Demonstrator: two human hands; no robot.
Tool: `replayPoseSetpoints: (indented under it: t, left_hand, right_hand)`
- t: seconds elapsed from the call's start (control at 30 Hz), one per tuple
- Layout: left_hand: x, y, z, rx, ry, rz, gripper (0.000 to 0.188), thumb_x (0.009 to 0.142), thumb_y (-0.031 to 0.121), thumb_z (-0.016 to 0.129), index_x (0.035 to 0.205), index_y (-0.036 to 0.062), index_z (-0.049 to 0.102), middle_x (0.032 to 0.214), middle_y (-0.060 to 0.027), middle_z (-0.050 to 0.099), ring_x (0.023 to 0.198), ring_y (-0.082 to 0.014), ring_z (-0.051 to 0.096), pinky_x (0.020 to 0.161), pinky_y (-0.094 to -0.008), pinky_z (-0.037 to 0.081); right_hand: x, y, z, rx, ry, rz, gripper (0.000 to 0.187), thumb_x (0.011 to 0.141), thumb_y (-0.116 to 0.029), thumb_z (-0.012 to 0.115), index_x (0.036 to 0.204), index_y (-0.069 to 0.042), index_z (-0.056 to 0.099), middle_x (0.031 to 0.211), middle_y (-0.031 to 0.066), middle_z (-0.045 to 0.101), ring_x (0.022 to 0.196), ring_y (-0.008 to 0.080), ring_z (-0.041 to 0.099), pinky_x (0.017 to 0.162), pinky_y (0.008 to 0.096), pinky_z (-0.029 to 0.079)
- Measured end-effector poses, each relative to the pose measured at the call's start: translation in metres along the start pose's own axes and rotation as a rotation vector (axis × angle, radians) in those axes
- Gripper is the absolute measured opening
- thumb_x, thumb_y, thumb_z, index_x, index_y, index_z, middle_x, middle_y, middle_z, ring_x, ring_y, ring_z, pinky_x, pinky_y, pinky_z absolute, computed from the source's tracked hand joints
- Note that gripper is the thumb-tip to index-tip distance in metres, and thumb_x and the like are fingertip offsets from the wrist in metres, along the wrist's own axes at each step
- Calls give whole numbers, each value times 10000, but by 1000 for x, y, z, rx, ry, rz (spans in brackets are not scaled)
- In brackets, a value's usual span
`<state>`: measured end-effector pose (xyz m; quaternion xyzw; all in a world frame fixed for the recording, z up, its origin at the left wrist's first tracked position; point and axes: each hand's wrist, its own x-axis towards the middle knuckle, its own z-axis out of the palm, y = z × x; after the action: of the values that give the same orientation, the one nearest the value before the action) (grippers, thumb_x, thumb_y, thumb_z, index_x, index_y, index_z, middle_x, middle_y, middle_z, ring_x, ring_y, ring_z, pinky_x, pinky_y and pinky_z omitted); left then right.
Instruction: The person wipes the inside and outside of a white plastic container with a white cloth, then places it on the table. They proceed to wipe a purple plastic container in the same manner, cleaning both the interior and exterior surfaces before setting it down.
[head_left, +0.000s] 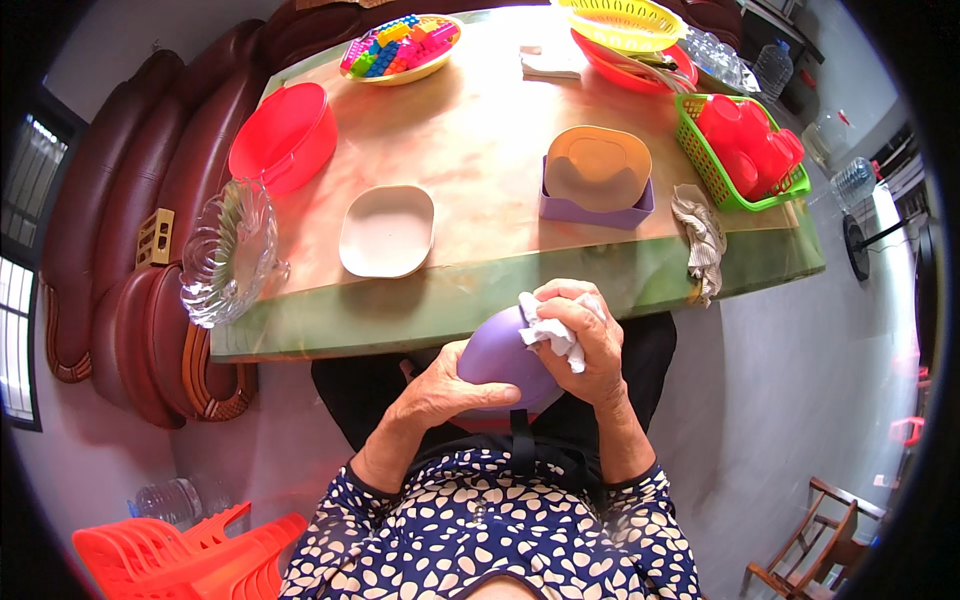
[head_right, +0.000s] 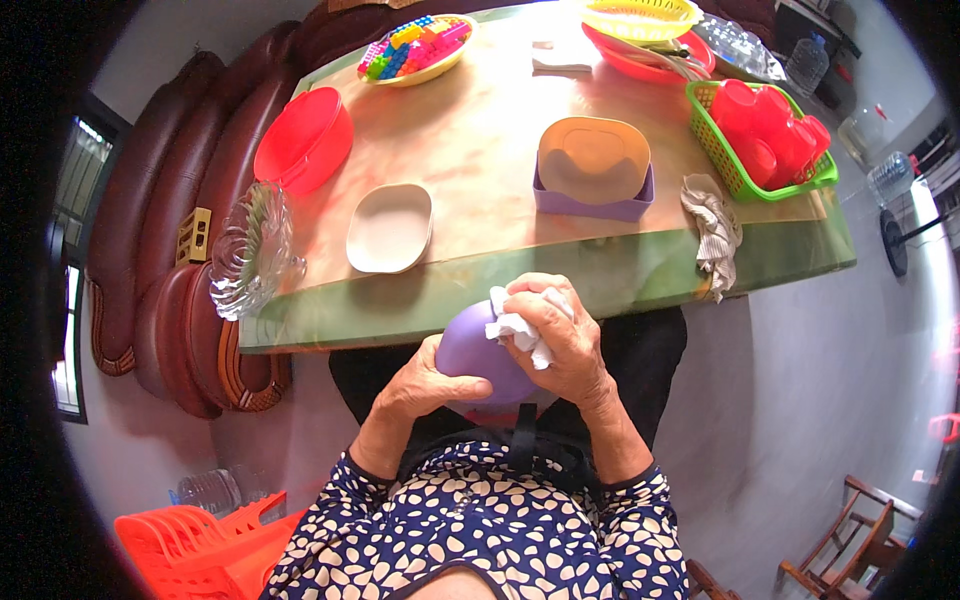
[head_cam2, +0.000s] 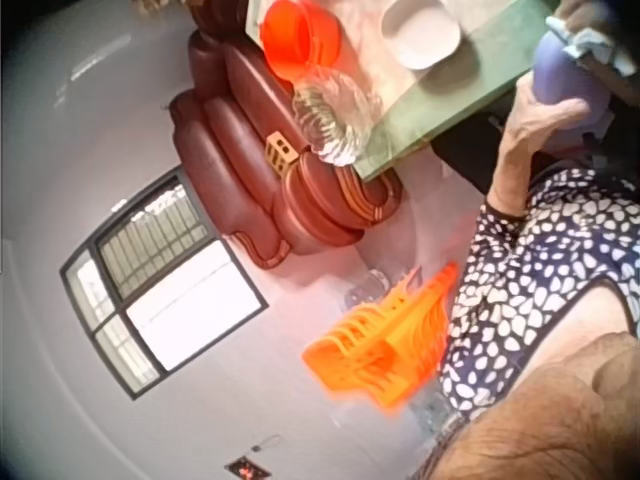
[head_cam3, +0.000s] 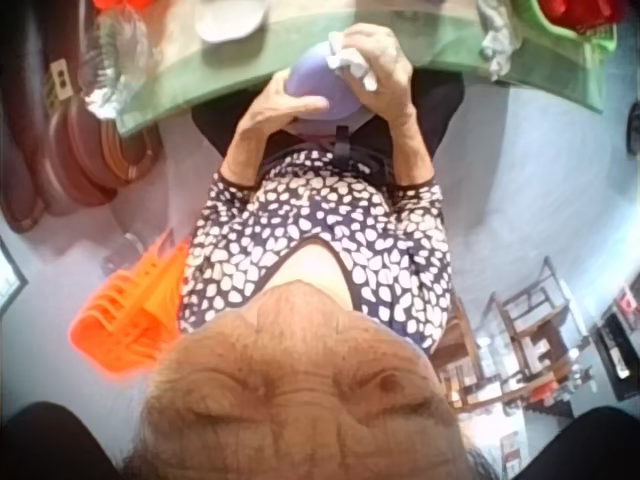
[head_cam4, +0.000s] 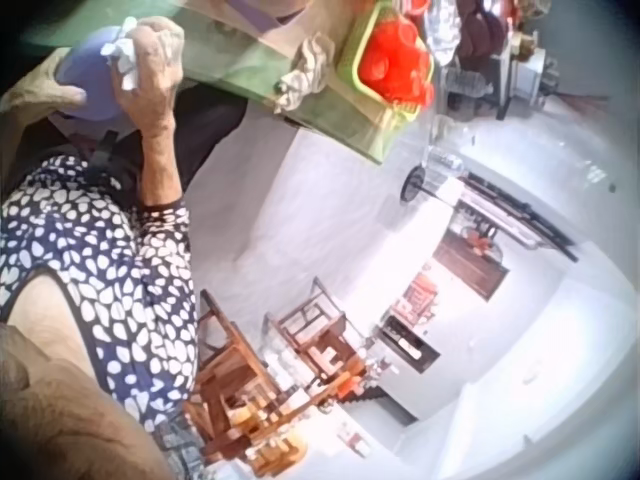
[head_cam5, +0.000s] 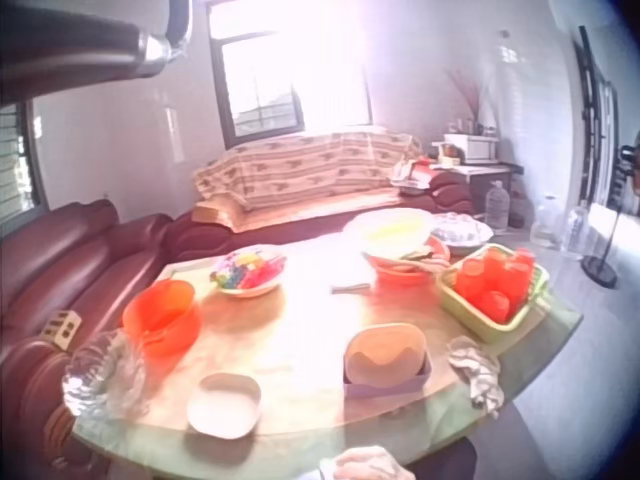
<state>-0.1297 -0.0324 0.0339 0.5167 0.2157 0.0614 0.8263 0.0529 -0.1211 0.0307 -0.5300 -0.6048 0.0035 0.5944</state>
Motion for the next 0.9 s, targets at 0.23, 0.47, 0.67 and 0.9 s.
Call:
replayPoseSetpoints:
  t: [0.23,0.47,0.67,0.9]
  left_hand:
    - [-13,2,-17,-75,-120,-5,498,773,104,778,1220,-2,586,1109,-44,649,1014,-132,596,930,-293,471]
    - [-8,-18,4,-33,165,104,461,796,32,750,1225,74,587,1154,-8,626,1061,-122,578,963,-302,461]
    - [-5,-38,12,-107,329,293,414,843,39,712,1232,67,574,1162,-7,622,1063,-125,584,935,-311,495]
    - [-3,-30,21,-19,344,281,435,766,47,791,1170,36,630,1087,-27,672,1016,-119,613,932,-318,503]
  right_hand:
    - [4,-10,5,21,-180,-91,498,600,-6,753,1080,-77,638,1069,129,610,955,290,583,815,383,506]
    - [14,-19,16,-181,-226,-184,390,658,-124,695,1042,-90,640,1087,104,609,1012,273,587,908,425,419]
    - [4,-36,34,-324,-66,-167,380,658,-140,731,1031,-96,668,1100,95,624,1031,304,574,917,427,433]
    - [1,-14,25,-137,92,80,327,686,-51,720,1006,-53,652,1026,133,625,976,341,551,873,439,460]
